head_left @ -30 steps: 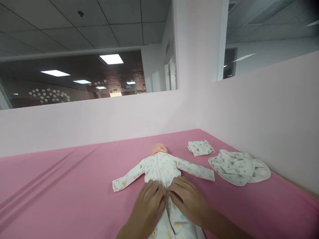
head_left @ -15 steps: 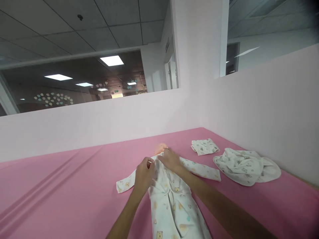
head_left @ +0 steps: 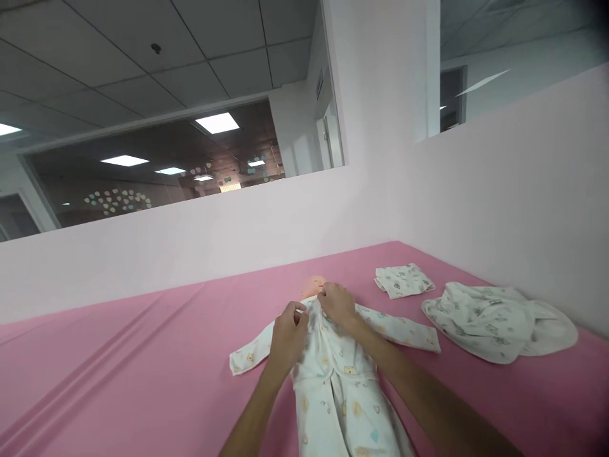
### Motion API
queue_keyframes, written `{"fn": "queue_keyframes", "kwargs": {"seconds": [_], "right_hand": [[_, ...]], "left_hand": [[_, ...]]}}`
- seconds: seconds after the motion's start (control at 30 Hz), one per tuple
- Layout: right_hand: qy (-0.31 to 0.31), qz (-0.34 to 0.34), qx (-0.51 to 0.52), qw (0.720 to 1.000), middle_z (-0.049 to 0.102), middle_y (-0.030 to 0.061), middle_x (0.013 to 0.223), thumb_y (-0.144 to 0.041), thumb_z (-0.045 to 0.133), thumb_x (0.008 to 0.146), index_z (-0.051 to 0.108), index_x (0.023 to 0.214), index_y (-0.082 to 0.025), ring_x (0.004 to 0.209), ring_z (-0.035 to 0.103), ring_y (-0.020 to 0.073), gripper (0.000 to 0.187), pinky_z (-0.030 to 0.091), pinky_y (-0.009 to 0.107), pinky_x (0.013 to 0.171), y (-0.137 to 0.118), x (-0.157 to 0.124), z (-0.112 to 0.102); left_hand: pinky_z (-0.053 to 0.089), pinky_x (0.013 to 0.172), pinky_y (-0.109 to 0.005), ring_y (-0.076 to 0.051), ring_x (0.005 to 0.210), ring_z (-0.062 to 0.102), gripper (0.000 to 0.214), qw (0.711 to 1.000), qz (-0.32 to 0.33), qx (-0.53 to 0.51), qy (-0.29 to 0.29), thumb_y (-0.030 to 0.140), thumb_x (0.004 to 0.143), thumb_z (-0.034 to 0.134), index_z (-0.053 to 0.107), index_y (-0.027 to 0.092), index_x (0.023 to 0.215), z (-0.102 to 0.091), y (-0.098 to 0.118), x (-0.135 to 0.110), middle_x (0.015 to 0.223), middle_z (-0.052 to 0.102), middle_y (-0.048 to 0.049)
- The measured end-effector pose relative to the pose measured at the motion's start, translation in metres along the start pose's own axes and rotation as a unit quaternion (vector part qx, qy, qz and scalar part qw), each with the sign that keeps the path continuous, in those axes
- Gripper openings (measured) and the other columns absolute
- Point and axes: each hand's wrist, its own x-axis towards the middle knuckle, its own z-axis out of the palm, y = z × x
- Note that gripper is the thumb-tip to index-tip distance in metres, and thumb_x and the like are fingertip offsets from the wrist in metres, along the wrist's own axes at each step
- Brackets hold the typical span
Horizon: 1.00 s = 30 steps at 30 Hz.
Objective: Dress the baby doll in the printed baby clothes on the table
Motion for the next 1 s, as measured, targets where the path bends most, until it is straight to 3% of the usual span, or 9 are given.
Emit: {"fn": "queue_keyframes", "kwargs": {"seconds": [0.07, 0.13, 0.23, 0.37, 0.5, 0.63, 0.73, 0.83, 1.0], "right_hand": [[0.020, -0.013, 0.020, 1.000, 0.070, 0.0102, 0.088, -0.019, 0.039, 0.086, 0.067, 0.084, -0.017, 0.079, 0.062, 0.0199, 0.027, 0.030, 0.027, 0.060, -0.001, -0.001, -0.004], [0.043, -0.030, 0.042, 0.998, 0.069, 0.0087, 0.083, -0.020, 0.040, 0.086, 0.065, 0.081, -0.017, 0.074, 0.060, 0.0184, 0.027, 0.027, 0.027, 0.058, -0.002, -0.002, -0.008], [0.065, -0.055, 0.074, 0.994, 0.067, 0.0057, 0.079, -0.022, 0.040, 0.087, 0.062, 0.076, -0.018, 0.069, 0.056, 0.0159, 0.025, 0.024, 0.028, 0.057, -0.005, -0.004, -0.012], [0.056, -0.076, 0.125, 0.988, 0.063, 0.0009, 0.070, -0.022, 0.043, 0.084, 0.057, 0.069, -0.019, 0.064, 0.052, 0.0130, 0.021, 0.026, 0.025, 0.056, -0.005, -0.005, -0.013], [0.037, -0.082, 0.174, 0.981, 0.060, -0.0019, 0.066, -0.021, 0.041, 0.083, 0.054, 0.066, -0.020, 0.063, 0.052, 0.0119, 0.021, 0.031, 0.022, 0.056, 0.001, -0.003, -0.015], [0.056, -0.048, 0.181, 0.981, 0.059, -0.0006, 0.067, -0.024, 0.038, 0.085, 0.053, 0.068, -0.020, 0.065, 0.052, 0.0139, 0.023, 0.031, 0.023, 0.057, 0.009, -0.009, -0.015], [0.081, -0.023, 0.168, 0.982, 0.061, 0.0018, 0.079, -0.027, 0.041, 0.085, 0.054, 0.082, -0.020, 0.072, 0.054, 0.0153, 0.015, 0.030, 0.024, 0.060, 0.008, -0.022, -0.010], [0.067, -0.058, 0.125, 0.988, 0.062, 0.0035, 0.092, -0.031, 0.046, 0.085, 0.052, 0.090, -0.020, 0.079, 0.056, 0.0167, 0.013, 0.030, 0.025, 0.062, -0.001, -0.038, -0.006], [0.027, -0.089, 0.025, 0.995, 0.065, 0.0066, 0.093, -0.033, 0.045, 0.086, 0.056, 0.084, -0.020, 0.088, 0.059, 0.0211, 0.017, 0.031, 0.028, 0.067, -0.015, -0.050, -0.007]], "left_hand": [[0.041, 0.059, -0.026, -0.014, 0.062, 0.052, 0.020, 0.999, 0.030, 0.023, 0.029, 0.034, 0.087, 0.042, 0.058, 0.023, 0.092, 0.003, -0.001, 0.007, 0.071, 0.055, 0.0023], [0.044, 0.074, -0.029, -0.017, 0.078, 0.058, 0.025, 0.994, 0.075, 0.050, 0.061, 0.033, 0.087, 0.044, 0.062, 0.022, 0.099, 0.009, -0.001, 0.017, 0.093, 0.062, -0.0030], [0.044, 0.083, -0.032, -0.020, 0.095, 0.058, 0.032, 0.989, 0.111, 0.065, 0.066, 0.032, 0.088, 0.044, 0.062, 0.022, 0.112, 0.021, -0.001, 0.032, 0.119, 0.058, -0.0081], [0.042, 0.074, -0.029, -0.020, 0.090, 0.057, 0.024, 0.987, 0.143, 0.066, 0.034, 0.029, 0.088, 0.043, 0.065, 0.023, 0.096, 0.031, -0.005, 0.044, 0.100, 0.065, -0.0058], [0.037, 0.067, -0.027, -0.017, 0.075, 0.054, 0.018, 0.989, 0.119, 0.066, 0.048, 0.021, 0.082, 0.043, 0.060, 0.020, 0.076, 0.031, -0.014, 0.043, 0.079, 0.062, -0.0031], [0.040, 0.068, -0.026, -0.016, 0.075, 0.056, 0.018, 0.995, 0.084, -0.024, 0.048, 0.029, 0.083, 0.045, 0.060, 0.020, 0.078, 0.026, -0.021, 0.040, 0.080, 0.063, -0.0011], [0.042, 0.070, -0.027, -0.017, 0.075, 0.057, 0.021, 0.994, 0.063, -0.083, 0.039, 0.035, 0.082, 0.048, 0.062, 0.019, 0.080, 0.023, -0.024, 0.039, 0.079, 0.065, -0.0012], [0.044, 0.075, -0.028, -0.018, 0.082, 0.060, 0.023, 0.988, 0.081, -0.132, 0.020, 0.032, 0.082, 0.050, 0.066, 0.018, 0.089, 0.022, -0.030, 0.037, 0.089, 0.068, -0.0031], [0.046, 0.078, -0.029, -0.018, 0.084, 0.061, 0.029, 0.978, 0.075, -0.192, 0.027, 0.034, 0.083, 0.049, 0.068, 0.016, 0.096, 0.023, -0.040, 0.034, 0.090, 0.070, -0.0036]]}}
